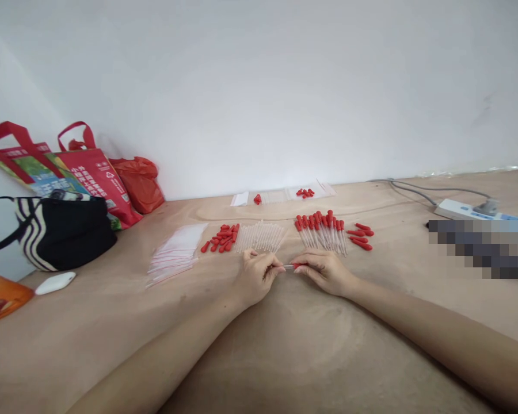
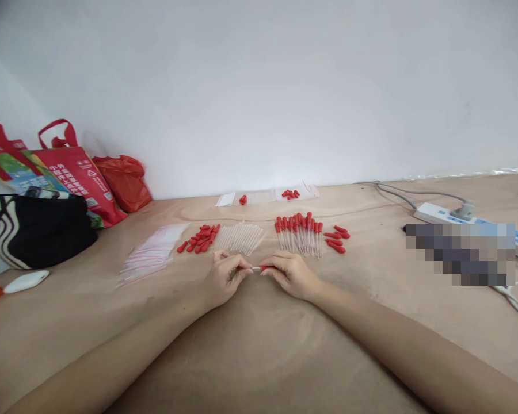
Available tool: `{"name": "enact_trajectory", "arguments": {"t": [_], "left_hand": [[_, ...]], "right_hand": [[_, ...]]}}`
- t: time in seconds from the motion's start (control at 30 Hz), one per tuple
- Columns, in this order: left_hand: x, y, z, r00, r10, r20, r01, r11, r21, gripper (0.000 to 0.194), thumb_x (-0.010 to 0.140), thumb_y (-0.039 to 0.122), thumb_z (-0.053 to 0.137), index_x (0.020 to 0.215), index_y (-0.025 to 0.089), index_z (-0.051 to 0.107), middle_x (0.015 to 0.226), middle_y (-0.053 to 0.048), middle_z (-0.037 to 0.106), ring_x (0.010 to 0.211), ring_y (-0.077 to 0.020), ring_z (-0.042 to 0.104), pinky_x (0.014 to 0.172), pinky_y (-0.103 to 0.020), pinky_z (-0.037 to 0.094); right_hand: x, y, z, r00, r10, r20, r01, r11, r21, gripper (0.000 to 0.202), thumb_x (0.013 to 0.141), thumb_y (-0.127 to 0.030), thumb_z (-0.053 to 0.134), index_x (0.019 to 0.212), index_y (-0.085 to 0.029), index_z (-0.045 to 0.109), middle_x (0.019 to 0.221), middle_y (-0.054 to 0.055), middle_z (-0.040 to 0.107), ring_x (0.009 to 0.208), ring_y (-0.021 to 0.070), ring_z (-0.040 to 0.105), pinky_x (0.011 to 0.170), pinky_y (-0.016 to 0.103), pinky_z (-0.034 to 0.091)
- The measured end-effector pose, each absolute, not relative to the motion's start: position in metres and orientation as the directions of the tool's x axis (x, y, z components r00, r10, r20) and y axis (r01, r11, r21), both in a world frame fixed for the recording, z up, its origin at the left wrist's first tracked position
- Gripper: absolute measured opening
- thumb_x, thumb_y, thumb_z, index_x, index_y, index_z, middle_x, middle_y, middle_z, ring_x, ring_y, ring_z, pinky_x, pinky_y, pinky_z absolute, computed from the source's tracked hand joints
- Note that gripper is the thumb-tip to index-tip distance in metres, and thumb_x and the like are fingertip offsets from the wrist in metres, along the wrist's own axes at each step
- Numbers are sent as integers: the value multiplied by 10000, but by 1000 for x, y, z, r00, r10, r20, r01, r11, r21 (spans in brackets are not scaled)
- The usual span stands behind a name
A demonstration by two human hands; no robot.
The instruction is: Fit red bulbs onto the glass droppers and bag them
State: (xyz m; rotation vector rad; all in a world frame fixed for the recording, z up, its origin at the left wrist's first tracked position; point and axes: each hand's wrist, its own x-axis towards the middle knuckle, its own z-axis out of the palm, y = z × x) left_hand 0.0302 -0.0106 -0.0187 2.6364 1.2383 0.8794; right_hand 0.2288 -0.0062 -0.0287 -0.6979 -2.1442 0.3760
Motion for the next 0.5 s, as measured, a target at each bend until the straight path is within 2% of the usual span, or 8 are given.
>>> {"name": "enact_trajectory", "arguments": {"t": [0.37,0.5], "left_hand": [[32,-15,-16,531,741,410,694,-658,291,226,849,284,409,673,176,502,695,20,636,643,-111,545,734,-308,235],[33,-16,-16,531,727,435,694,-668,269,233,852,262,396,657,175,488,678,20,633,635,-111,543,723,-312,234]], "right_hand": [[230,-5,-34,-507,527,683,379,847,-373,160,813,-269,471,860,-199,607,705,38,616,660,136,560,603,263,454],[230,-4,-35,-536,490,687,401,864,-304,155,810,-283,477,839,-196,601,696,33,614,629,131,544,610,278,421]]}}
